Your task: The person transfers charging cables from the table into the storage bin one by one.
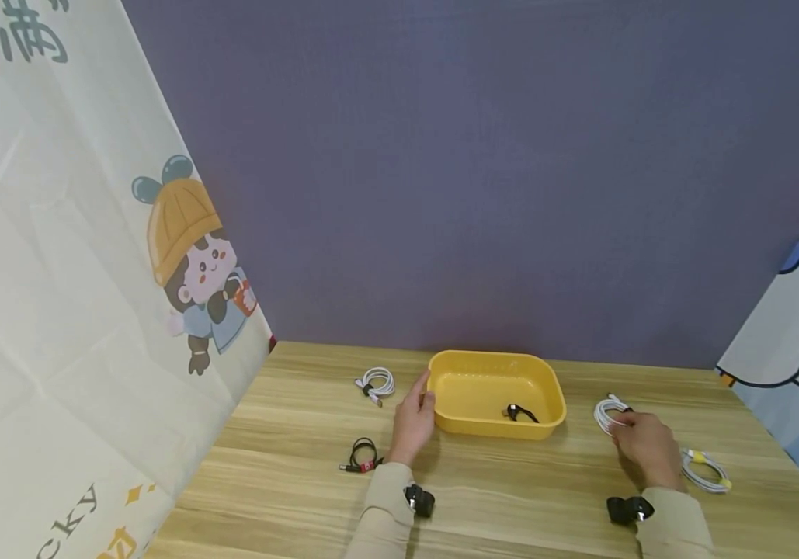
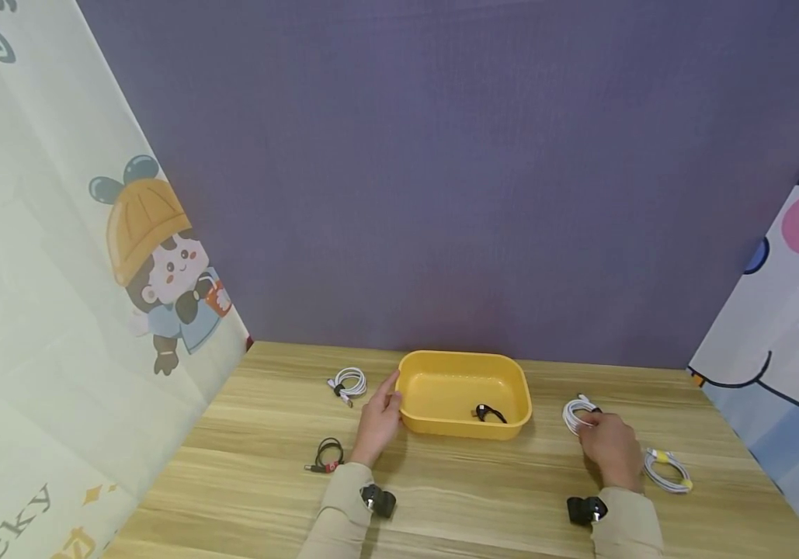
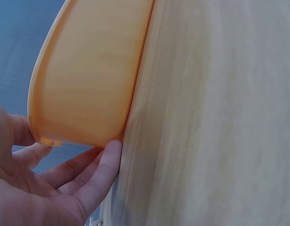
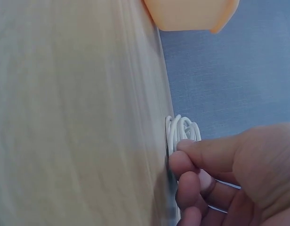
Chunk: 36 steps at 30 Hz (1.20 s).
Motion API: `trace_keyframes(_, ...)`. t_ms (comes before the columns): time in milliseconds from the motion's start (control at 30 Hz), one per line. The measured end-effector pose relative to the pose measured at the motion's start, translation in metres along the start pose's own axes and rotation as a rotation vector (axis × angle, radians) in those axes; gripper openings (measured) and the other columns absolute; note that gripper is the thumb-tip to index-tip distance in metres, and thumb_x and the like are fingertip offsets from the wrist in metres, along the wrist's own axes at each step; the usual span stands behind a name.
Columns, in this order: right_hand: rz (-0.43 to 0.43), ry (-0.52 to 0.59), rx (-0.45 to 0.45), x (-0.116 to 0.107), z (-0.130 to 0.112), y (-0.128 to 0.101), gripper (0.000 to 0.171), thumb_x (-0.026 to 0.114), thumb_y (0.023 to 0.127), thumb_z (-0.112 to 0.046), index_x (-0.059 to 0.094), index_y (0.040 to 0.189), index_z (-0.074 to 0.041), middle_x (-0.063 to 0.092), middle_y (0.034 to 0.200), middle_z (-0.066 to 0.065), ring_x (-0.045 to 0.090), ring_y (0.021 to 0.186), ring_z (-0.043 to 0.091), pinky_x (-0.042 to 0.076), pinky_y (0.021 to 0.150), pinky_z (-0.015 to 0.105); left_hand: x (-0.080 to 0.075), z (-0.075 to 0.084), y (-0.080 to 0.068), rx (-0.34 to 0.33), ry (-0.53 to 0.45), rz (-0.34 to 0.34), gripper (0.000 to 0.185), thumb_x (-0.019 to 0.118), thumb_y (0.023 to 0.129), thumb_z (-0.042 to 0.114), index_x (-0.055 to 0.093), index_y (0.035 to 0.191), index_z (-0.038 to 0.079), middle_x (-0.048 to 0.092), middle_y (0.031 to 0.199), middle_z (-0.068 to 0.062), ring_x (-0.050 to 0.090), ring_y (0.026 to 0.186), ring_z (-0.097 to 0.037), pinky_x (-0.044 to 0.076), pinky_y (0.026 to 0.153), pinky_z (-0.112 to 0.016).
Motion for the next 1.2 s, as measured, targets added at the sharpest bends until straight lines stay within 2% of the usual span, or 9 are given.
trace_keyframes(100,0.025,-0.002,-0.009,-0.002,0.0,0.0,0.04,0.059,0.095,-0.025,0.069,0.121,0.004,0.068,0.117,0.032,0.065,0.098,0.05,0.049,0.066,0.044,0.0,0.0,0.0,0.0,0.001,-0.001,0.045,0.05,0.107,0.017,0.052,0.151,0.016,0.076,0.116,-0.013,0.066,0.09,-0.018,0.053,0.08,-0.038)
trace_keyframes(300,0.045,-0.002,-0.014,-0.001,0.0,-0.004,0.038,0.059,0.095,-0.025,0.07,0.118,0.003,0.069,0.112,0.03,0.066,0.095,0.048,0.047,0.064,0.04,-0.003,-0.001,-0.002,0.002,0.003,-0.003,0.045,0.05,0.107,0.017,0.052,0.151,0.016,0.076,0.115,-0.013,0.066,0.09,-0.018,0.053,0.08,-0.038)
trace_keyframes(567,0.077,0.005,-0.011,-0.002,-0.004,-0.015,0.037,0.057,0.096,-0.025,0.07,0.118,0.002,0.074,0.09,0.015,0.068,0.089,0.041,0.047,0.062,0.038,-0.007,-0.003,-0.006,0.002,0.001,-0.023,0.045,0.05,0.107,0.016,0.051,0.152,0.016,0.075,0.117,-0.015,0.065,0.087,-0.017,0.052,0.077,-0.037)
trace_keyframes(667,0.1,0.01,-0.007,-0.002,-0.005,-0.018,0.037,0.057,0.096,-0.025,0.071,0.118,0.001,0.074,0.086,0.012,0.068,0.086,0.039,0.047,0.06,0.037,-0.008,-0.004,-0.007,-0.009,-0.001,-0.033,0.046,0.049,0.107,0.017,0.05,0.153,0.019,0.075,0.118,-0.014,0.065,0.088,-0.017,0.052,0.077,-0.035)
trace_keyframes(867,0.125,0.016,-0.003,-0.003,-0.006,-0.019,0.037,0.057,0.097,-0.026,0.071,0.118,-0.001,0.073,0.096,0.019,0.068,0.086,0.039,0.046,0.06,0.038,-0.009,-0.004,-0.007,-0.009,-0.005,-0.033,0.046,0.049,0.107,0.018,0.05,0.153,0.019,0.075,0.119,-0.014,0.066,0.091,-0.018,0.052,0.078,-0.036)
trace_keyframes(1000,0.133,0.009,-0.013,-0.006,-0.009,-0.02,0.037,0.057,0.097,-0.027,0.072,0.119,-0.001,0.072,0.105,0.025,0.068,0.089,0.043,0.048,0.061,0.04,-0.008,-0.005,-0.007,-0.003,-0.005,-0.033,0.046,0.049,0.107,0.018,0.05,0.153,0.018,0.075,0.119,-0.015,0.066,0.09,-0.018,0.052,0.078,-0.036)
trace_keyframes(1200,0.168,0.012,-0.053,-0.011,-0.017,-0.024,0.033,0.057,0.097,-0.025,0.073,0.115,-0.002,0.072,0.108,0.027,0.068,0.089,0.046,0.047,0.06,0.04,-0.008,-0.004,-0.006,0.006,-0.006,-0.032,0.046,0.049,0.107,0.017,0.05,0.153,0.017,0.075,0.118,-0.016,0.065,0.088,-0.017,0.052,0.077,-0.035)
Point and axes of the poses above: each hand's wrist, its own y-axis towards the middle knuckle, its own x-axis out of the palm, z = x × y, the point moved 8 cm from there along y, towards the middle knuckle
